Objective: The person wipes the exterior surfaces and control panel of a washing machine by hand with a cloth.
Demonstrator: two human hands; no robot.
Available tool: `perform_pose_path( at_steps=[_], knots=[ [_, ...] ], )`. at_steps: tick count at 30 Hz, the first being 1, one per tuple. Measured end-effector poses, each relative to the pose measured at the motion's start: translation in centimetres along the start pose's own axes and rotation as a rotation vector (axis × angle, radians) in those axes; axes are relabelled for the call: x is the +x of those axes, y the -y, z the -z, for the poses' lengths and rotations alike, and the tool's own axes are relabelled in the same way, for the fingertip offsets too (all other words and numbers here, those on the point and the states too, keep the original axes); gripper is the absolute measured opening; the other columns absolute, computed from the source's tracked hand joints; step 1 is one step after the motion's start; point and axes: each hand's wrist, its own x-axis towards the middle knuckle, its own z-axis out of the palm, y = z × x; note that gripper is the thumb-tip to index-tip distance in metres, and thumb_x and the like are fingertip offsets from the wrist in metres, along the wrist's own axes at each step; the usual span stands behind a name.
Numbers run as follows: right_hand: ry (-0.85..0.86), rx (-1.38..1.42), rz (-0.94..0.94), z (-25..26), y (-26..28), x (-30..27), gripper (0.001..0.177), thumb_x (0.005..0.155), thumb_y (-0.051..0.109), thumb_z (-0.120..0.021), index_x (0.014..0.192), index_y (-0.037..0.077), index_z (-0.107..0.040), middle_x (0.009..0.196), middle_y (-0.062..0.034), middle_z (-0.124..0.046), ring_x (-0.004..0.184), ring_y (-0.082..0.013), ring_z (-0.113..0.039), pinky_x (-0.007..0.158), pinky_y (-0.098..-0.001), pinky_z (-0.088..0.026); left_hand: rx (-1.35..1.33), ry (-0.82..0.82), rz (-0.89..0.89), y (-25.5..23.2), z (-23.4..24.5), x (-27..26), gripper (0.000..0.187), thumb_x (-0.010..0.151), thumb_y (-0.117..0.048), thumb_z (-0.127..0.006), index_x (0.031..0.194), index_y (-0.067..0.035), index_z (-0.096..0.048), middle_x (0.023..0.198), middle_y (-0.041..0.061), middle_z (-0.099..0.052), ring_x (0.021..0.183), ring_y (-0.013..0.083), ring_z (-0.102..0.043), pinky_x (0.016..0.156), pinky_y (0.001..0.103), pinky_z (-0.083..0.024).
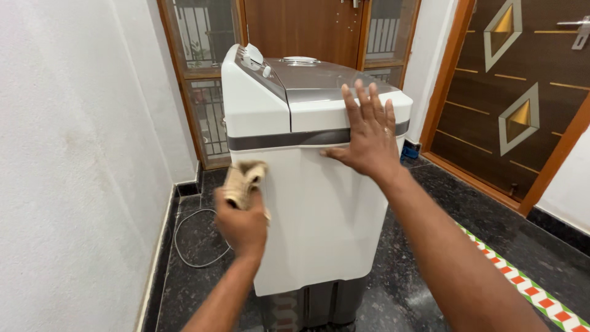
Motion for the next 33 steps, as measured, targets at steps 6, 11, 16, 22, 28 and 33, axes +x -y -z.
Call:
perform_pose_path(
  at_steps=[6, 11, 16, 22, 28, 33],
  knots=[
    [0.216, -0.084, -0.175, -0.9, -0.3, 0.0, 0.136, 0.037, 0.068, -0.093, 0.152, 0.037, -0.027, 0.152, 0.0044, -0.034, 0.148, -0.0206, -0.023, 0.127, -0.0487, -0.004, 0.295, -0.149, -0.685, 0.9, -1.9, 2.7, 0.043, 0.094, -0.019, -0.073, 0.130, 0.001, -0.060, 0.106, 0.014, -0.066, 0.096, 0.0267, -0.065, 0.082, 0.043, -0.054],
    [0.171, -0.061, -0.149, -0.9, -0.5, -0.2, 0.133, 0.039, 0.068, -0.093, 0.151, 0.034, -0.029, 0.153, 0.0026, -0.035, 0.149, -0.0211, -0.022, 0.128, -0.0494, -0.005, 0.751, 0.200, -1.220, 3.6, -3.2, 0.7, 0.038, 0.087, -0.014, -0.070, 0.124, -0.007, -0.071, 0.099, 0.009, -0.069, 0.093, 0.0249, -0.065, 0.077, 0.041, -0.055],
    [0.196, -0.063, -0.162, -1.1, -0.6, -0.3, 0.134, 0.038, 0.068, -0.092, 0.151, 0.034, -0.029, 0.152, 0.0021, -0.035, 0.149, -0.0208, -0.021, 0.127, -0.0495, -0.004, 0.681, 0.364, -1.226, 4.4, -3.3, -0.9, 0.039, 0.082, -0.022, -0.075, 0.117, -0.005, -0.073, 0.092, 0.007, -0.071, 0.086, 0.0226, -0.067, 0.071, 0.037, -0.057],
    [0.183, -0.031, -0.161, -1.0, -0.6, -0.3, 0.133, 0.038, 0.066, -0.093, 0.151, 0.034, -0.030, 0.151, 0.0030, -0.035, 0.150, -0.0208, -0.021, 0.128, -0.0492, -0.003, 0.381, -0.112, -1.163, -0.6, -3.9, 3.3, 0.033, 0.098, -0.030, -0.073, 0.119, -0.004, -0.072, 0.093, 0.009, -0.072, 0.078, 0.0204, -0.067, 0.065, 0.033, -0.055],
    [0.136, 0.007, -0.120, -0.9, -0.9, -0.5, 0.133, 0.039, 0.065, -0.094, 0.151, 0.031, -0.032, 0.151, 0.0014, -0.036, 0.148, -0.0224, -0.023, 0.127, -0.0519, -0.005, 0.743, 0.118, -1.165, 0.5, -4.6, 2.1, 0.024, 0.082, -0.013, -0.071, 0.105, -0.010, -0.068, 0.088, 0.006, -0.070, 0.086, 0.0255, -0.067, 0.078, 0.041, -0.055],
    [0.110, 0.011, -0.102, -1.1, -1.0, -0.6, 0.132, 0.040, 0.065, -0.094, 0.151, 0.030, -0.033, 0.150, -0.0001, -0.037, 0.148, -0.0232, -0.024, 0.127, -0.0526, -0.005, 0.700, 0.430, -0.994, 2.7, -3.4, -0.3, 0.037, 0.079, -0.031, -0.073, 0.104, -0.005, -0.068, 0.090, 0.011, -0.067, 0.085, 0.0292, -0.062, 0.076, 0.044, -0.051]
  ],
)
